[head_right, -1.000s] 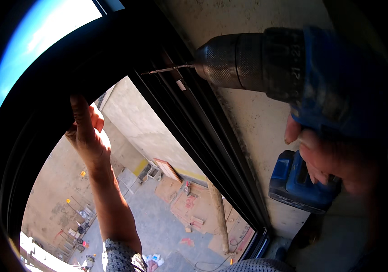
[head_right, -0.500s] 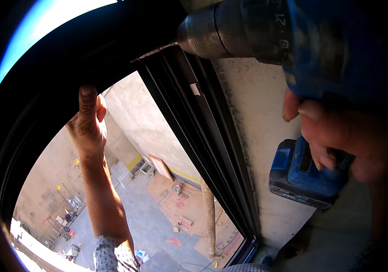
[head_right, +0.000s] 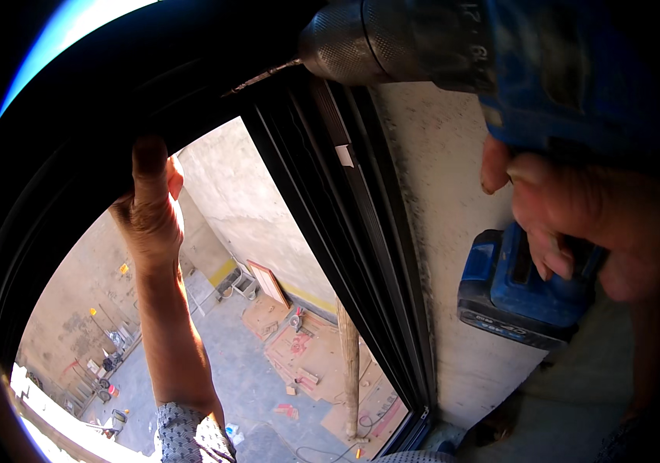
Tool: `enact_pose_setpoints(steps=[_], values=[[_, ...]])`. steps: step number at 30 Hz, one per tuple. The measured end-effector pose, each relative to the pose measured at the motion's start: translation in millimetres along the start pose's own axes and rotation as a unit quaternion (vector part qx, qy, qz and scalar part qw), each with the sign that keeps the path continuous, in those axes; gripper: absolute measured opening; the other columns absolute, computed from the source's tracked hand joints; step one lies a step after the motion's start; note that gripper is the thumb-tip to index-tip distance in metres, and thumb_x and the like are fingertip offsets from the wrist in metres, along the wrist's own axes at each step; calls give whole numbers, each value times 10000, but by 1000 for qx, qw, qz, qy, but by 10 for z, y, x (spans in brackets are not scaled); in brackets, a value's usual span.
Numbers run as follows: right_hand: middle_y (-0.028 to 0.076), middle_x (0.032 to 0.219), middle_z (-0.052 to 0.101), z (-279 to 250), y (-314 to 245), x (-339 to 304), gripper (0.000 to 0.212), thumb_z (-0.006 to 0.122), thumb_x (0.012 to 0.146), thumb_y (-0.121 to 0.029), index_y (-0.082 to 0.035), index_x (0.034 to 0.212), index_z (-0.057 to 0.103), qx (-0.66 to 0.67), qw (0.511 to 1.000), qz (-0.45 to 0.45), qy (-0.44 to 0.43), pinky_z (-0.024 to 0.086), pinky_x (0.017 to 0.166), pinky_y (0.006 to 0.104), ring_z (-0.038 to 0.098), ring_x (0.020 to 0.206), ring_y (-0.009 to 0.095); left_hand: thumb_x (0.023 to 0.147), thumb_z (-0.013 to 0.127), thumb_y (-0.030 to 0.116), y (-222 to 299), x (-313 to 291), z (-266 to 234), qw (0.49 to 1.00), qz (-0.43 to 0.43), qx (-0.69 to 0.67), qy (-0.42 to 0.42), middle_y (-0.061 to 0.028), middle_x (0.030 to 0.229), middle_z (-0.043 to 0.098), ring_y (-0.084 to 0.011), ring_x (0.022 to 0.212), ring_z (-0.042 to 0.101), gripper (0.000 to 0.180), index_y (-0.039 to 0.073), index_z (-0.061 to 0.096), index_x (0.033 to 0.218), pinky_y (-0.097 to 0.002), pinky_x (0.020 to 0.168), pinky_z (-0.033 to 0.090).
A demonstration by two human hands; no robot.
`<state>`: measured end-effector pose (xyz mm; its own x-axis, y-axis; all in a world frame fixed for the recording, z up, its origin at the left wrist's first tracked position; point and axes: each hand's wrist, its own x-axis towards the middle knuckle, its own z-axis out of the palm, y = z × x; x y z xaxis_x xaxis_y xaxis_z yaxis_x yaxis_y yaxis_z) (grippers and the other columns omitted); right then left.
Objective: The person uses a power drill to drive screws into the metal track of a window frame, handling screws by hand to place them in the track before securing them with the tool.
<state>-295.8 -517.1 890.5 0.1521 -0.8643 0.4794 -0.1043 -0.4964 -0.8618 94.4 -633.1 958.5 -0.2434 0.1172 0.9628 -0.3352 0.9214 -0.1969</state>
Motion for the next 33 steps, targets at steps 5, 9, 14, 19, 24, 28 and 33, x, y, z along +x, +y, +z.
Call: enact_pose_setpoints(steps=[5,9,14,19,24,28,33], values=[[-12,576,508,2,-179,-28,440,644,964,-437,-25,1066,526,-79,997,-16,11,452,487,249,493,445,76,939,695,86,-29,51,37,1000,-2,-22,19,42,801,622,-61,712,565,74,131,665,889,-248,687,454],[-13,585,507,56,-321,36,429,644,963,-423,-24,1066,524,-115,993,5,-36,454,493,248,494,454,73,962,679,295,90,95,180,998,0,31,56,78,499,311,-40,425,221,532,216,360,544,-258,439,161],[-12,601,511,92,-296,4,400,630,972,-396,-24,1070,522,-91,995,15,-25,456,501,249,495,464,70,956,694,145,88,63,124,998,-29,-41,28,66,725,578,-39,640,497,127,134,650,837,-229,658,414],[-12,604,512,140,-207,38,378,614,983,-373,-17,1072,520,-59,997,14,-50,456,502,248,495,467,70,961,698,137,106,35,97,998,-23,-50,24,66,763,628,-37,676,544,72,122,703,890,-225,700,460],[-8,606,518,179,-213,38,397,614,986,-381,-7,1077,517,-59,997,0,-56,462,505,251,497,467,71,968,699,164,110,50,129,999,-3,-14,33,61,768,631,-47,688,559,80,124,704,898,-235,725,472],[-5,601,520,154,-134,43,414,618,986,-393,-3,1081,518,-42,996,-19,-72,467,506,255,500,463,74,973,696,170,96,45,136,999,0,-28,29,63,764,628,-46,685,559,89,128,706,895,-235,722,474],[-5,590,513,141,-92,67,412,608,991,-406,-15,1090,522,-45,995,-23,-89,469,506,258,503,458,78,974,696,164,82,22,96,998,-31,-58,-8,70,741,612,-40,652,546,114,132,700,865,-224,677,465]])
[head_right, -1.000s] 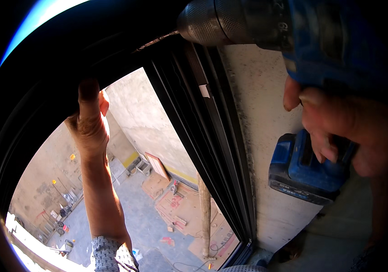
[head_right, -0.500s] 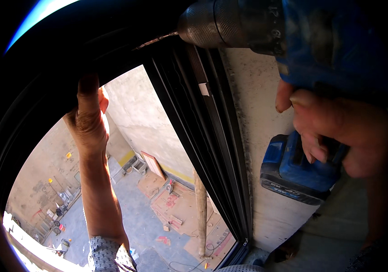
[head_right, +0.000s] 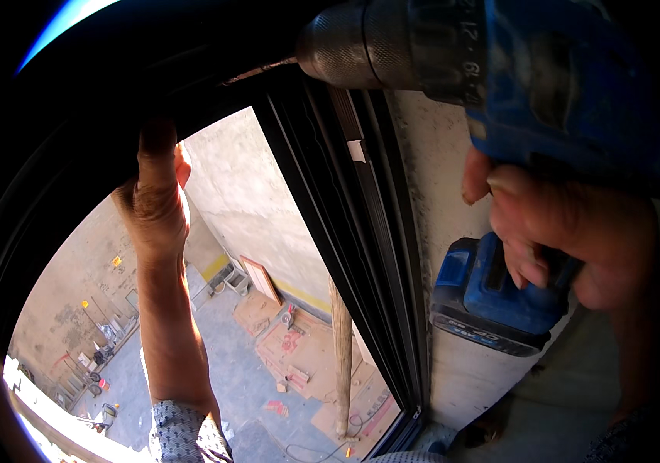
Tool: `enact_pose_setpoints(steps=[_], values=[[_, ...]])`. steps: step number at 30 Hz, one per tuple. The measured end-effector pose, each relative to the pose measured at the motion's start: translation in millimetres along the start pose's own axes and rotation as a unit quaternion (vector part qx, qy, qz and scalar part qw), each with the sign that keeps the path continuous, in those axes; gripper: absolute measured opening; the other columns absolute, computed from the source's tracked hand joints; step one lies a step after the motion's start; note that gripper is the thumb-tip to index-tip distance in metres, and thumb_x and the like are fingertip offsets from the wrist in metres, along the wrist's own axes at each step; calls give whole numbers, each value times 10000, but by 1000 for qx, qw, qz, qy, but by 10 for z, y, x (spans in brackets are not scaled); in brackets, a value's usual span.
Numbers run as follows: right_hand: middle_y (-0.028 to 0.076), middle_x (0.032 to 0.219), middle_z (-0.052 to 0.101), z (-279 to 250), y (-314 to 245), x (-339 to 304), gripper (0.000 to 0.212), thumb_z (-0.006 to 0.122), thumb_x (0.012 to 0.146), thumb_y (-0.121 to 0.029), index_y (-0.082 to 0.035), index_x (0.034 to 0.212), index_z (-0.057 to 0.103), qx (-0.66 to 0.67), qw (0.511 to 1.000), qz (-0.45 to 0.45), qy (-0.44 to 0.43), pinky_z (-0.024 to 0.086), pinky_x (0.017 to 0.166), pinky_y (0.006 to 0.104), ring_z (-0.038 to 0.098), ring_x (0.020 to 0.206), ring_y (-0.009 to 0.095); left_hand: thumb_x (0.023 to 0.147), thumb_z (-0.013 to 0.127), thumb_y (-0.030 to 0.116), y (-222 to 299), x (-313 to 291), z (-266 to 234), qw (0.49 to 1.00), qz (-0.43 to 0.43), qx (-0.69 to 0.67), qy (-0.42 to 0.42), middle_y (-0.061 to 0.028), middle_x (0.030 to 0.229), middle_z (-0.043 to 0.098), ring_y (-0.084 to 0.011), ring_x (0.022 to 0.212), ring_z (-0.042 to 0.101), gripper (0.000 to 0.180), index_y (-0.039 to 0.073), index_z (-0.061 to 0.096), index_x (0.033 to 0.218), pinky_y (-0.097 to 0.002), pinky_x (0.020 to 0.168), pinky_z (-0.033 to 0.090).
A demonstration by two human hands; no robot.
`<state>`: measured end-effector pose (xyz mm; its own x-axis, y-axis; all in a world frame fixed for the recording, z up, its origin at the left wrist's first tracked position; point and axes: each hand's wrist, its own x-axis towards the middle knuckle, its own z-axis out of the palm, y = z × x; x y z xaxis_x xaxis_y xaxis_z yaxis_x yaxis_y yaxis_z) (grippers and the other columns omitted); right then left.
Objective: The person uses a power drill to drive screws into the metal track of a window frame, handling screws by hand to place them in the track before securing them with the tool.
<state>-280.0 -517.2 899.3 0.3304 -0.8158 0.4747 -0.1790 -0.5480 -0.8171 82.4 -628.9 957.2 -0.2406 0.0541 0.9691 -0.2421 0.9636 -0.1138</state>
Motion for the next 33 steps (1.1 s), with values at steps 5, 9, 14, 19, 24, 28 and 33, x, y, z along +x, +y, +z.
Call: enact_pose_setpoints(steps=[5,9,14,19,24,28,33], values=[[-8,580,504,25,-87,-57,409,600,993,-422,-34,1092,519,-50,998,4,49,463,490,261,498,448,84,969,698,150,29,35,23,999,30,8,23,72,727,597,-38,633,530,131,127,686,841,-213,655,456],[-8,573,493,15,-158,-71,420,606,985,-441,-42,1079,509,-31,997,28,68,456,475,263,488,437,88,966,699,146,1,29,42,999,38,-4,27,72,727,593,-35,644,528,131,121,682,839,-210,654,455],[-9,566,478,-46,-144,-110,427,643,964,-430,-42,1062,497,9,996,53,77,457,467,273,485,434,98,966,687,126,52,34,11,1000,9,3,14,70,750,594,-43,677,534,108,108,678,859,-222,675,466],[-6,564,477,49,-301,5,423,688,939,-388,-32,1045,486,-33,996,76,37,463,468,285,496,437,116,958,670,83,15,37,-17,998,32,35,31,48,833,627,-71,738,563,52,95,696,914,-238,726,486],[10,567,507,4,-537,-182,382,682,949,-335,-18,1026,482,-62,993,77,64,482,478,301,520,443,128,948,674,65,8,70,168,996,49,1,74,40,863,637,-81,764,573,37,86,701,932,-236,742,487],[8,544,493,3,-170,39,350,649,974,-332,-16,992,499,-17,996,82,34,479,467,304,517,432,122,949,668,57,8,-12,60,999,28,2,23,50,790,617,-72,705,554,77,85,688,881,-235,702,474],[-8,524,474,71,-450,-87,317,630,981,-320,-20,964,526,-61,992,71,88,448,441,288,488,413,109,951,675,75,54,82,107,998,35,-2,57,59,726,589,-62,652,527,120,96,677,833,-238,658,453]])
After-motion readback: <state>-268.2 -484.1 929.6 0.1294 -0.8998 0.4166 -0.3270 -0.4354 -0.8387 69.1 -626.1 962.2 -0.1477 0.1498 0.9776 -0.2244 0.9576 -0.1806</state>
